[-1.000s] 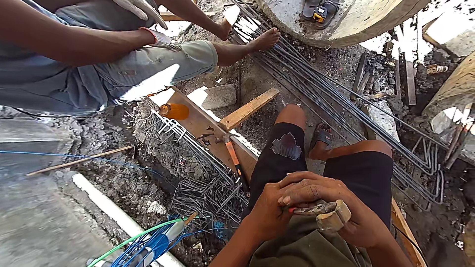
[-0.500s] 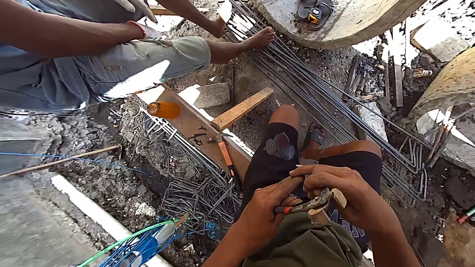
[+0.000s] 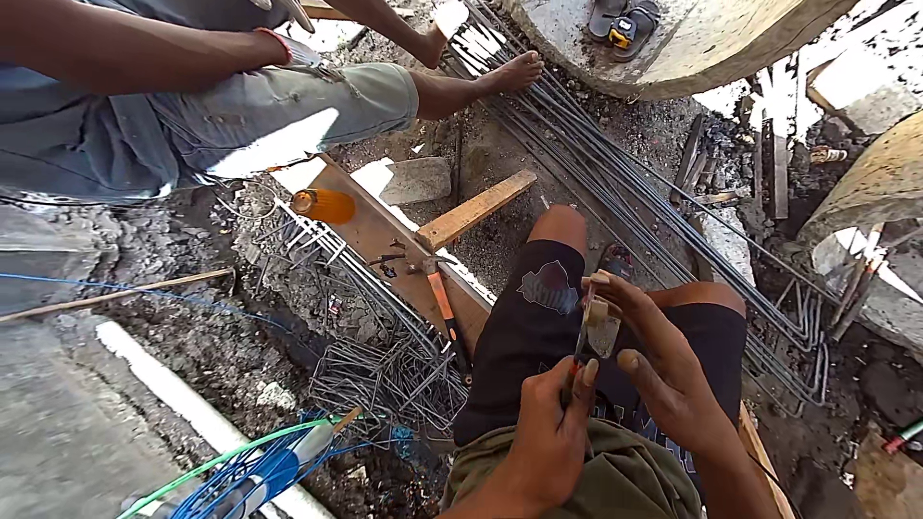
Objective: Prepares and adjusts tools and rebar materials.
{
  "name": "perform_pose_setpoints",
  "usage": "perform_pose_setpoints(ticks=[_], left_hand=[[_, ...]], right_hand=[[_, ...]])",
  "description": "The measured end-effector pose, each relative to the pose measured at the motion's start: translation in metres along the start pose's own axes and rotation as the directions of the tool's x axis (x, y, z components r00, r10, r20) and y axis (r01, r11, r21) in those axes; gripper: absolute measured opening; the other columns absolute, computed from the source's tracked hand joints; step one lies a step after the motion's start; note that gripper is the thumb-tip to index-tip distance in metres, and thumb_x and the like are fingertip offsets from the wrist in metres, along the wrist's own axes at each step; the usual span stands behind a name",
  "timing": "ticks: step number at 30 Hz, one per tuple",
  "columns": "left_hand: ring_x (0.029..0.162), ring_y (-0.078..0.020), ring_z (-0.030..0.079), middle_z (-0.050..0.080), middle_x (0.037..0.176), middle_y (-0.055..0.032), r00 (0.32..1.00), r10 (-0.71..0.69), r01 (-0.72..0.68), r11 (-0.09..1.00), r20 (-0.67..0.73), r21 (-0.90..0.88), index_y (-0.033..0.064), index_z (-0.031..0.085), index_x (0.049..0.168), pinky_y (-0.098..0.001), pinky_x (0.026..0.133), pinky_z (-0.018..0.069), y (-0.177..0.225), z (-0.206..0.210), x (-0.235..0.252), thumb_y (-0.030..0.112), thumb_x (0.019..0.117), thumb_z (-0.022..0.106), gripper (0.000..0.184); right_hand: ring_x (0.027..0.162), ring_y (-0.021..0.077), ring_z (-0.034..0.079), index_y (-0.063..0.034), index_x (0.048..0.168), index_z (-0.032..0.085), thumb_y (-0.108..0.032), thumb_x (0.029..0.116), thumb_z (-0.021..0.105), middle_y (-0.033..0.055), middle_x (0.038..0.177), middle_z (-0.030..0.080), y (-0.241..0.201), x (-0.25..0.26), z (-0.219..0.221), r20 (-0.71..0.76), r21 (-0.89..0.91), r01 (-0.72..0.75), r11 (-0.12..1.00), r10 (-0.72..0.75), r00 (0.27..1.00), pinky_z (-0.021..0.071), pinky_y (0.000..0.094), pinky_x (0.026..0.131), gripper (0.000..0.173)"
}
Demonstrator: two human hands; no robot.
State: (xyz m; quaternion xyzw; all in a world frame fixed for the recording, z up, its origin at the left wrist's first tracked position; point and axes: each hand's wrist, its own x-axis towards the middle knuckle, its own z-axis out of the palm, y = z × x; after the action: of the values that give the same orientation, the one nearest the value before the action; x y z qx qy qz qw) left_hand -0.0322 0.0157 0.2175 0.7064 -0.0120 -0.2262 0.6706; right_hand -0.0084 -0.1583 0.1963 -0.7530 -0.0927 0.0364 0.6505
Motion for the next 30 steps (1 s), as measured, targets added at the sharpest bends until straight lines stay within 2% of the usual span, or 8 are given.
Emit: perform_pose_setpoints(ticks=[2, 4, 10, 15, 18, 22, 26, 30], left_hand=[[0.048, 0.0025, 0.039, 0.041, 0.059, 0.0088, 0.996, -0.089, 0.087, 0.992, -0.026, -0.091, 0.0094, 0.055, 0.081, -0.0155, 0.045, 0.0356, -0.001, 0.010, 0.001, 0.029, 0.1100, 0.044, 0.036], [0.055, 0.0057, 0.045, 0.048, 0.065, 0.0090, 0.994, -0.092, 0.083, 0.985, -0.056, -0.150, 0.0064, 0.059, 0.085, -0.0132, 0.052, 0.0395, -0.004, 0.018, 0.002, 0.019, 0.1049, 0.048, 0.026], [0.061, -0.0053, 0.059, 0.060, 0.069, -0.0007, 0.997, -0.070, 0.070, 0.997, -0.009, -0.034, 0.0002, 0.065, 0.089, -0.0255, 0.060, 0.0515, -0.003, 0.009, 0.008, 0.015, 0.0996, 0.051, 0.023], [0.094, -0.0230, 0.071, 0.073, 0.102, -0.0119, 0.969, -0.067, 0.002, 0.965, 0.239, 0.263, -0.0029, 0.060, 0.131, -0.0463, 0.084, 0.0574, 0.013, -0.044, 0.004, 0.038, 0.1010, 0.061, 0.051], [0.084, -0.0199, 0.071, 0.072, 0.094, -0.0079, 0.992, -0.039, 0.091, 0.889, -0.124, 0.449, 0.0025, 0.069, 0.119, -0.0416, 0.075, 0.0594, -0.015, -0.073, -0.013, 0.035, 0.1029, 0.056, 0.038], [0.116, -0.0398, 0.063, 0.060, 0.130, -0.0265, 0.762, -0.284, 0.614, 0.603, -0.582, 0.509, -0.0043, 0.057, 0.136, -0.0535, 0.094, 0.0537, -0.074, -0.116, -0.004, 0.037, 0.1003, 0.061, 0.055], [0.120, -0.0393, 0.063, 0.048, 0.147, -0.0268, 0.584, -0.529, 0.811, 0.406, -0.616, 0.421, -0.0012, 0.041, 0.150, -0.0536, 0.095, 0.0544, -0.108, -0.133, 0.015, 0.049, 0.0995, 0.061, 0.074], [0.114, -0.0408, 0.066, 0.053, 0.142, -0.0281, 0.627, -0.551, 0.778, 0.401, -0.551, 0.484, -0.0018, 0.042, 0.150, -0.0516, 0.096, 0.0543, -0.113, -0.141, 0.023, 0.037, 0.1070, 0.052, 0.059]], right_hand=[[0.143, 0.0223, 0.047, 0.0050, 0.155, 0.034, -0.072, 0.0999, 0.036, 0.0170, 0.154, 0.048, -0.001, -0.001, 0.006, 0.113, 0.054, -0.063, 0.997, 0.056, 0.992, 0.0405, 0.0409, 0.120, 0.095], [0.142, 0.0211, 0.048, 0.0086, 0.157, 0.027, -0.070, 0.0979, 0.046, 0.0208, 0.155, 0.044, -0.003, 0.001, 0.015, 0.199, 0.112, -0.165, 0.980, 0.140, 0.970, 0.0444, 0.0361, 0.115, 0.100], [0.123, 0.0102, 0.063, 0.0046, 0.156, 0.034, -0.028, 0.1060, 0.046, 0.0151, 0.148, 0.055, -0.017, 0.025, 0.023, 0.324, -0.046, -0.329, 0.943, 0.326, 0.888, 0.0538, 0.0263, 0.101, 0.061], [0.092, 0.0105, 0.075, -0.0091, 0.149, 0.047, -0.011, 0.1023, 0.036, 0.0028, 0.132, 0.069, -0.018, 0.073, 0.020, 0.363, -0.106, -0.361, 0.927, 0.374, 0.853, 0.0659, 0.0294, 0.073, 0.048], [0.077, 0.0107, 0.074, -0.0180, 0.151, 0.048, -0.009, 0.1054, 0.041, -0.0006, 0.125, 0.072, -0.004, 0.121, 0.024, 0.433, -0.262, -0.324, 0.909, 0.411, 0.802, 0.0623, 0.0301, 0.062, 0.047], [0.066, 0.0251, 0.067, -0.0193, 0.146, 0.056, -0.014, 0.1056, 0.051, 0.0088, 0.090, 0.073, 0.024, 0.181, 0.063, 0.533, -0.580, -0.002, 0.815, 0.382, 0.755, 0.0562, 0.0505, 0.061, 0.041], [0.095, 0.0346, 0.071, -0.0179, 0.144, 0.057, -0.019, 0.1080, 0.046, 0.0144, 0.106, 0.073, 0.035, 0.225, 0.104, 0.631, -0.654, 0.096, 0.750, 0.472, 0.616, 0.0542, 0.0599, 0.083, 0.037], [0.099, 0.0350, 0.071, -0.0184, 0.140, 0.060, -0.019, 0.1072, 0.048, 0.0135, 0.109, 0.074, 0.051, 0.238, 0.116, 0.616, -0.697, 0.125, 0.706, 0.499, 0.610, 0.0539, 0.0607, 0.087, 0.035]])
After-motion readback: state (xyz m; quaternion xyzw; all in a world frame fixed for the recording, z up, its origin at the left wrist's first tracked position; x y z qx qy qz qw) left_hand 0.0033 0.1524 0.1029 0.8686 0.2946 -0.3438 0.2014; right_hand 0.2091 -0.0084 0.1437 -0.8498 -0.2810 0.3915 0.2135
